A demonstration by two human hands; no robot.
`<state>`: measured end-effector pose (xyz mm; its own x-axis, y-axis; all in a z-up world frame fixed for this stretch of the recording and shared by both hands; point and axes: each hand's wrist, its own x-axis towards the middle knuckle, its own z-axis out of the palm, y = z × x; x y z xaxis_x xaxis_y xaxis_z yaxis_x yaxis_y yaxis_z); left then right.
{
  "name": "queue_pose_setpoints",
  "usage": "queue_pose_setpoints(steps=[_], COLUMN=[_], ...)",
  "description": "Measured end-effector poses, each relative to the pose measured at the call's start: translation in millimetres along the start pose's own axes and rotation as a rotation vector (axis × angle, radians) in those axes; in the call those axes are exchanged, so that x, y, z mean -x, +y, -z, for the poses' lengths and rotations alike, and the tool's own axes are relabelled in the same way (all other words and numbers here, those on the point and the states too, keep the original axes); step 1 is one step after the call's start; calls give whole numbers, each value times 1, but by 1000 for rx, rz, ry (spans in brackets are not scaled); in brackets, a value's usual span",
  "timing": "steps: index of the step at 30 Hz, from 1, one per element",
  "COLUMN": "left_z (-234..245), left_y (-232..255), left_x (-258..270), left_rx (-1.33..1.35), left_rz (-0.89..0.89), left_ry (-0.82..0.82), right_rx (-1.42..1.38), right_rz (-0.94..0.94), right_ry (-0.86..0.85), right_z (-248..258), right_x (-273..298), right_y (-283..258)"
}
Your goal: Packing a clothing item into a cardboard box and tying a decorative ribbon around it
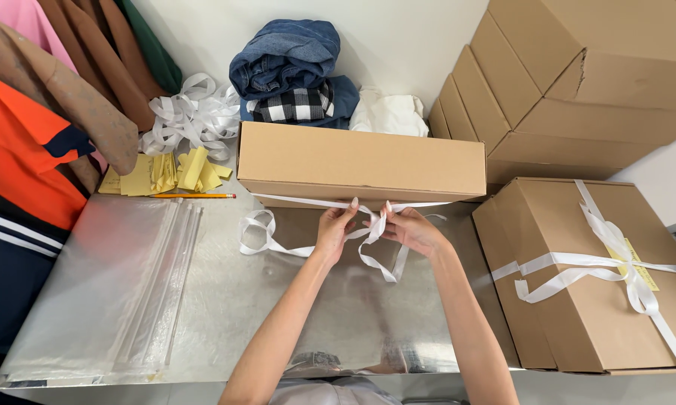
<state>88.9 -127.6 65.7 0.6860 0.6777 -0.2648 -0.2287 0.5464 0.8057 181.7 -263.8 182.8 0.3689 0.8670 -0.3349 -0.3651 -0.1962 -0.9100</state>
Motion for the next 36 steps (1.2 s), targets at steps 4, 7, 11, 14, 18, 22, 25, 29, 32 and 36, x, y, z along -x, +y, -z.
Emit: queue_pose_setpoints(steps=[4,7,11,14,18,22,25,29,32,36], left_z=[-8,-10,-1,20,54,60,57,56,53,50], left_y=[17,14,16,20,18,37,49,40,30,19], left_x=[7,-7,-30,-45,-62,-53,-41,-51,-59,-66], left_rx=[-5,23,230,449,720,783,823,866,878,889], left_rz=[-19,-24,-41,-48,-46,-112,-145,-101,-91,-100], left_ry=[8,8,-76,-101,-89,-155,-220,-305,-272,-183], right_rx=[-111,-221,-335,-360,-387,-397,-397,-387,-381,-402], right_rz=[10,53,86,91,104,102,105,96,82,75], right_ry=[34,105,165,174,179,175,160,153,157,164], right_z=[28,45,46,46,41,35,33,34,40,37], right_x=[-35,-61,-78,-82,-81,-76,-76,-78,-80,-77], right_y=[25,36,34,34,24,19,17,19,22,21])
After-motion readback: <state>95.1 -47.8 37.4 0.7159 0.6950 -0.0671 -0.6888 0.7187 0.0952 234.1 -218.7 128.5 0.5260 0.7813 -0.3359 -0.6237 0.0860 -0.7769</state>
